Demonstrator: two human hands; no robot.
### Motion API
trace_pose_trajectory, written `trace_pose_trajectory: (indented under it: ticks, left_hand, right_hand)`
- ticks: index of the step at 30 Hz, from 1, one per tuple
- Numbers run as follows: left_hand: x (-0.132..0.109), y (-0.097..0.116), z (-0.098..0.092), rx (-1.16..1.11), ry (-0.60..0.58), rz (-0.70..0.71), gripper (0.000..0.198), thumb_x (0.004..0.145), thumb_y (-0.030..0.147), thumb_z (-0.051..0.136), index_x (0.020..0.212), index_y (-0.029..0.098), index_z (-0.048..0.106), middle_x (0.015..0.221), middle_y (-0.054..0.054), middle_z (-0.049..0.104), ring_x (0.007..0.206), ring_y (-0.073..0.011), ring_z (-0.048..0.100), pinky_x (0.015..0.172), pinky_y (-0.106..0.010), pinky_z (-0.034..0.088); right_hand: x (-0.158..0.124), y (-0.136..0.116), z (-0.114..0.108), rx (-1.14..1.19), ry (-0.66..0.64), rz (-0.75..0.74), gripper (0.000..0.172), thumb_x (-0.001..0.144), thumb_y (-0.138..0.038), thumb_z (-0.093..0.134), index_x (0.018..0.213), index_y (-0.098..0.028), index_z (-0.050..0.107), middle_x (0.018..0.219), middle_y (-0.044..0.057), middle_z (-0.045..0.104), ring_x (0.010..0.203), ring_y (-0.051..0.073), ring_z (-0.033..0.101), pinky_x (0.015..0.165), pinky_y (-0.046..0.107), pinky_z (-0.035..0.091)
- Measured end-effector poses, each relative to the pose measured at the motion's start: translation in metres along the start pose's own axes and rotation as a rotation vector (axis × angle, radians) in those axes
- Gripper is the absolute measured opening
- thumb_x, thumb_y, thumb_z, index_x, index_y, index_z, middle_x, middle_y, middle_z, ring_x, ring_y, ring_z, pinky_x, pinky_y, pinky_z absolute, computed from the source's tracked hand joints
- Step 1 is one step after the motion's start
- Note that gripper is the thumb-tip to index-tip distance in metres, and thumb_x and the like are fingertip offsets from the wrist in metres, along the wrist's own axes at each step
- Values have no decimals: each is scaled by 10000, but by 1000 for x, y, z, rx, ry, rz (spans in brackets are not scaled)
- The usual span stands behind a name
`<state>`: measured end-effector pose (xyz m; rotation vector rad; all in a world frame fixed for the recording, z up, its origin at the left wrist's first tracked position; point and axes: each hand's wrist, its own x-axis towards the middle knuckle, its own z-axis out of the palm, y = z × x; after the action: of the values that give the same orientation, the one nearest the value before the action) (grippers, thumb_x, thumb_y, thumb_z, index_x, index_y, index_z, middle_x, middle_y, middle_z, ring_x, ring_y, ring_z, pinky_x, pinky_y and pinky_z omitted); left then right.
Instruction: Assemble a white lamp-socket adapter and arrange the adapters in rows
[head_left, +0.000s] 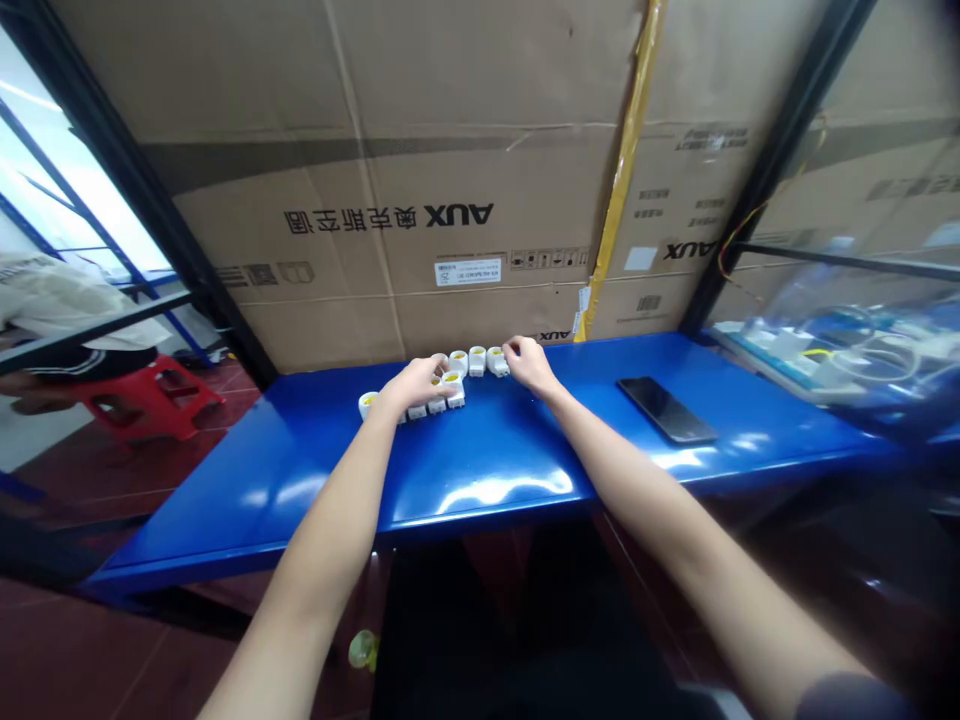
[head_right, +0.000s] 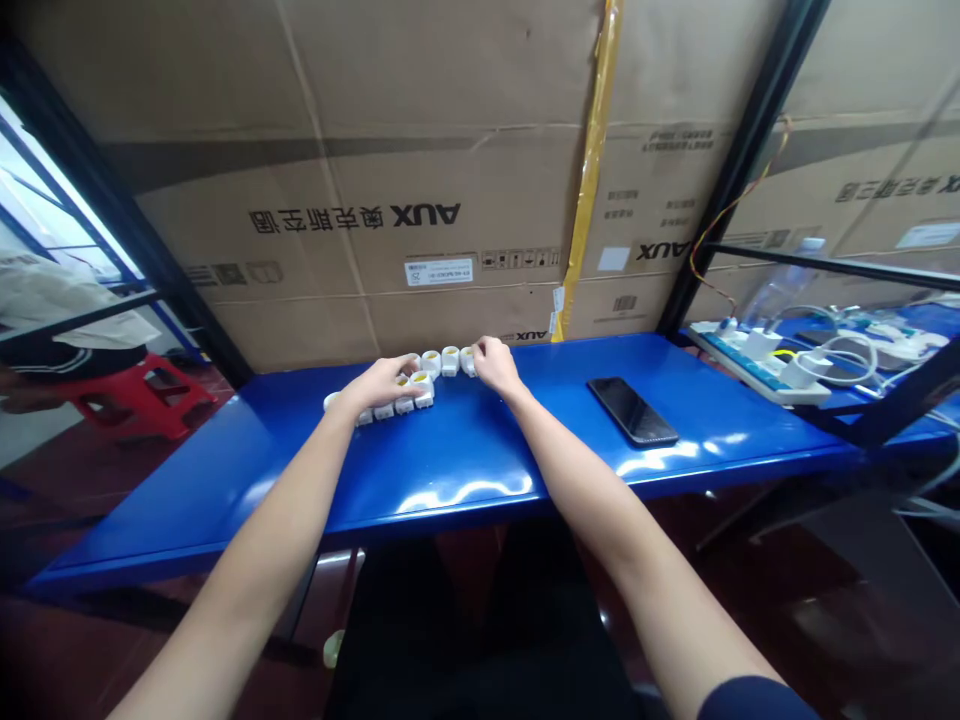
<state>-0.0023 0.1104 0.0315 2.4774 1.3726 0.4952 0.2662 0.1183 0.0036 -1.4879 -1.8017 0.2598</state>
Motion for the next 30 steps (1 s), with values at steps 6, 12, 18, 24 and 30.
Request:
trace_pose_trajectory:
  ticks: [6, 12, 18, 24, 30]
  left_hand:
    - [-6, -25, -26, 45, -42, -95, 454, 730, 429, 839, 1118, 228, 714, 1228, -89, 776, 1141, -300, 723, 977, -368, 562]
    - [-14, -44, -40, 102, -82, -217, 707, 726, 590, 844, 1333, 274, 663, 1361, -84, 738, 1194, -307, 719, 992, -360, 566]
    - [15, -22, -13, 106, 153, -14, 369, 1009, 320, 545, 1312, 218, 729, 1399, -107, 725, 1298, -271, 666, 1133, -357, 489]
    - [45, -17, -5, 175, 62, -130, 370, 841, 146, 677, 1184, 180, 813, 1259, -152, 784, 1134, -310, 744, 986, -357, 550]
    - [73, -24, -9, 192, 48, -182, 165, 790, 231, 774, 941, 178, 815, 1026, -128, 807, 934, -267, 746, 843, -332, 570]
  right_hand:
    - [-3, -11, 12, -286, -77, -94, 439, 1040, -280, 506, 1453, -203, 634, 1455, 187, 581, 1316, 365, 538, 1110, 483, 451]
    - [6, -11, 23, -406, -158, -102, 429, 1069, -319, 451, 1453, -208, 606, 1360, 207, 621, 1272, 381, 530, 1031, 492, 480]
    - [10, -2, 24, -404, -175, -132, 405, 1048, -273, 462, 1424, -210, 598, 1314, 186, 659, 1234, 358, 562, 1021, 451, 483]
    - [11, -4, 20, -403, -188, -173, 433, 991, -142, 493, 1389, -187, 656, 1258, 189, 705, 1165, 339, 607, 1014, 419, 485]
    - [16, 0, 27, -384, -221, -184, 408, 1037, -184, 483, 1387, -172, 693, 1338, 195, 696, 1273, 323, 591, 1119, 428, 433]
